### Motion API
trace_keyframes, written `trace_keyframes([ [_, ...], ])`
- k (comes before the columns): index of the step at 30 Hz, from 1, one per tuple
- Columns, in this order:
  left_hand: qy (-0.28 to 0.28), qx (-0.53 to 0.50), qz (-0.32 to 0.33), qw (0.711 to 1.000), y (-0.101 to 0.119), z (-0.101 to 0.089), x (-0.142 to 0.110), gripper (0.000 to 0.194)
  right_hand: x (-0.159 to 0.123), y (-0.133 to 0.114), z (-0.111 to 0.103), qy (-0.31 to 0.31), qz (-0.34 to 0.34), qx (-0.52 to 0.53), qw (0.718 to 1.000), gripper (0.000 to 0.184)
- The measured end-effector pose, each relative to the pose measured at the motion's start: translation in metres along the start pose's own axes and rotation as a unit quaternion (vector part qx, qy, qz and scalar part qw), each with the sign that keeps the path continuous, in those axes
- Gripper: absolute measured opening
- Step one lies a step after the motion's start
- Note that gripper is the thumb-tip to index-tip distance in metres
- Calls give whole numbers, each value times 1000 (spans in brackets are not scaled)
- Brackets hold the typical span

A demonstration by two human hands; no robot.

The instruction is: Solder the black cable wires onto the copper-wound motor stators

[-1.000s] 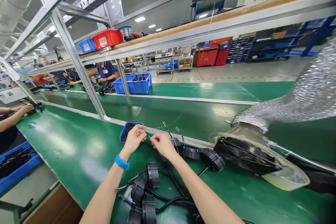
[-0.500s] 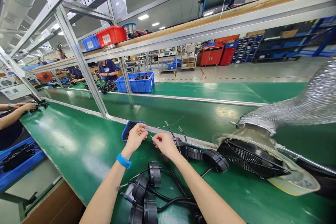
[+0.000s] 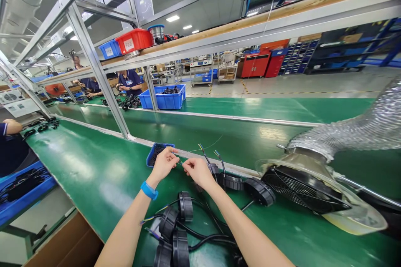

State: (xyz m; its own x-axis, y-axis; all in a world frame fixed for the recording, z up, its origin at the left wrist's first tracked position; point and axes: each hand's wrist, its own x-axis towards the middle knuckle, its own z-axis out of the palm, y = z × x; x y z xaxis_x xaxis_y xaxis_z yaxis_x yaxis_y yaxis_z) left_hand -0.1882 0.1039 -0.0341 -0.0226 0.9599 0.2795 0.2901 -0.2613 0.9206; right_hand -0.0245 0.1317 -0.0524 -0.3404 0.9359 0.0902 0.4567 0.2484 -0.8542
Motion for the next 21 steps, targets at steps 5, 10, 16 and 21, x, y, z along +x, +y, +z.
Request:
trace_keyframes([
  [5, 23, 7, -13, 1000, 0, 3, 0, 29, 0, 0, 0, 3, 0, -4, 1000, 21],
  [10, 38, 6, -21, 999, 2, 4, -1, 29, 0, -1, -1, 4, -2, -6, 1000, 22],
  [16, 42, 0, -26, 999, 1, 3, 0, 30, 0, 0, 0, 7, -2, -6, 1000, 22],
  [21, 30, -1, -29, 999, 1, 3, -1, 30, 0, 0, 0, 6, -7, -2, 1000, 22],
])
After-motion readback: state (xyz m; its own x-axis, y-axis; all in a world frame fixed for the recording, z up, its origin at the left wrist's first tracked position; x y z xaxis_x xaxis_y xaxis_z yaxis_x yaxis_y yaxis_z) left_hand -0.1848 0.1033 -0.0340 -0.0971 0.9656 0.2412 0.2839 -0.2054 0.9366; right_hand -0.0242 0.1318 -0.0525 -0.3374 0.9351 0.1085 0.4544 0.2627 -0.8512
